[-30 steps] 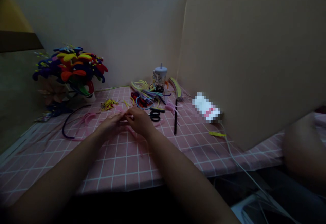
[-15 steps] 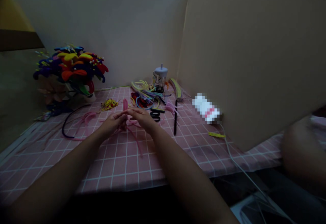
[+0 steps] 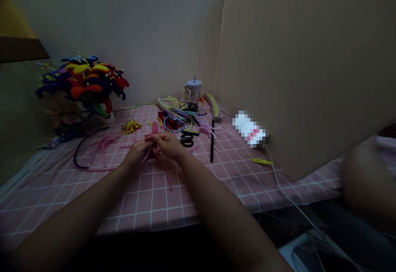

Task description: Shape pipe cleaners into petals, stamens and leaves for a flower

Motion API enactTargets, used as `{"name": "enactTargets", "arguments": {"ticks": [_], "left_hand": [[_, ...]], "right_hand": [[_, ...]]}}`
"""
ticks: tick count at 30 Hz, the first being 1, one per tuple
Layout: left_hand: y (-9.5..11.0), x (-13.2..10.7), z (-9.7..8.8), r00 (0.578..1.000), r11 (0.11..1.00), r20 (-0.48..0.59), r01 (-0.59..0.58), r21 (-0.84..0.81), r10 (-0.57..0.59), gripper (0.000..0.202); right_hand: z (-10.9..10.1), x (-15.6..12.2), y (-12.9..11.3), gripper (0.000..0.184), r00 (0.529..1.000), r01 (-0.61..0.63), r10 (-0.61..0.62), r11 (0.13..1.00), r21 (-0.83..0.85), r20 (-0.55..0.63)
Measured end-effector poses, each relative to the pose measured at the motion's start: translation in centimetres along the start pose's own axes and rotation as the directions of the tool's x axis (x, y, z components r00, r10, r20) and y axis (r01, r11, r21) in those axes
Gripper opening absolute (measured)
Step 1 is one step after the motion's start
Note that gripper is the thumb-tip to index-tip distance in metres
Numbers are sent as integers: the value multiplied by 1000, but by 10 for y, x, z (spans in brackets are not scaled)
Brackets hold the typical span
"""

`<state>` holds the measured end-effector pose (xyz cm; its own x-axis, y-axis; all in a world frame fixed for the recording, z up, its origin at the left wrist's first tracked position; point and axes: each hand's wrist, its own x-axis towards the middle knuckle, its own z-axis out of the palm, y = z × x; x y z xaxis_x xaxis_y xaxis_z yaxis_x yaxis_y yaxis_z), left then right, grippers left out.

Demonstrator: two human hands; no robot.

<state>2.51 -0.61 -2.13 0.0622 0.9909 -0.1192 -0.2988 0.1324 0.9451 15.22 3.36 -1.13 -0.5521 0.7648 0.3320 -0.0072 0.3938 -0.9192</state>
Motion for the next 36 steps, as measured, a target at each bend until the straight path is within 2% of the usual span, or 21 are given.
{"name": "enactTargets", "arguments": {"ticks": [5, 11, 14, 16, 18, 19, 20, 22, 25, 27, 30, 32, 36], "left_hand": [[1, 0, 0, 993, 993, -10, 120, 6, -120, 18], [4, -2, 4, 969, 969, -17, 247, -2, -247, 14], [0, -3, 6, 965, 965, -36, 260, 37, -258, 13], [-3, -4, 6, 959, 956, -47, 282, 79, -279, 14], [-5, -3, 5, 967, 962, -44, 253, 98, -250, 16], [-5, -3, 4, 978, 973, -37, 210, 99, -207, 18], [-4, -3, 3, 988, 983, -32, 154, 97, -152, 21], [-1, -1, 0, 998, 991, -31, 63, 120, -60, 26], [3, 1, -6, 1000, 972, -21, -3, 235, 9, 32], [4, 2, -10, 997, 951, -21, -61, 302, 71, 34], [7, 2, -11, 978, 934, -47, -179, 309, 203, 38], [9, 1, -9, 960, 928, -80, -234, 288, 267, 40], [11, -1, -8, 937, 914, -155, -253, 318, 313, 40]], "right_hand": [[-11, 3, 3, 32, 973, 190, -224, 920, -342, -63], [-13, 3, 5, 32, 920, 267, -377, 801, -535, -105], [-16, 4, 2, 30, 879, 266, -429, 802, -535, -206], [-22, 5, 1, 31, 825, 256, -445, 845, -470, -349], [-26, 6, 3, 32, 779, 237, -395, 905, -354, -488], [-27, 6, 5, 31, 799, 214, -337, 933, -288, -497], [-27, 6, 7, 30, 845, 168, -246, 965, -201, -474], [-22, 6, 12, 29, 924, 50, -69, 997, -62, -375], [-12, 6, 14, 27, 964, -46, 53, 998, 36, -261], [-6, 5, 11, 26, 970, -69, 80, 996, 54, -231], [-2, 2, 5, 30, 975, -65, 66, 998, 13, -213], [-2, 1, 2, 34, 976, -47, 28, 995, -84, -214], [-1, -2, 3, 33, 966, -23, -56, 953, -302, -251]]}}
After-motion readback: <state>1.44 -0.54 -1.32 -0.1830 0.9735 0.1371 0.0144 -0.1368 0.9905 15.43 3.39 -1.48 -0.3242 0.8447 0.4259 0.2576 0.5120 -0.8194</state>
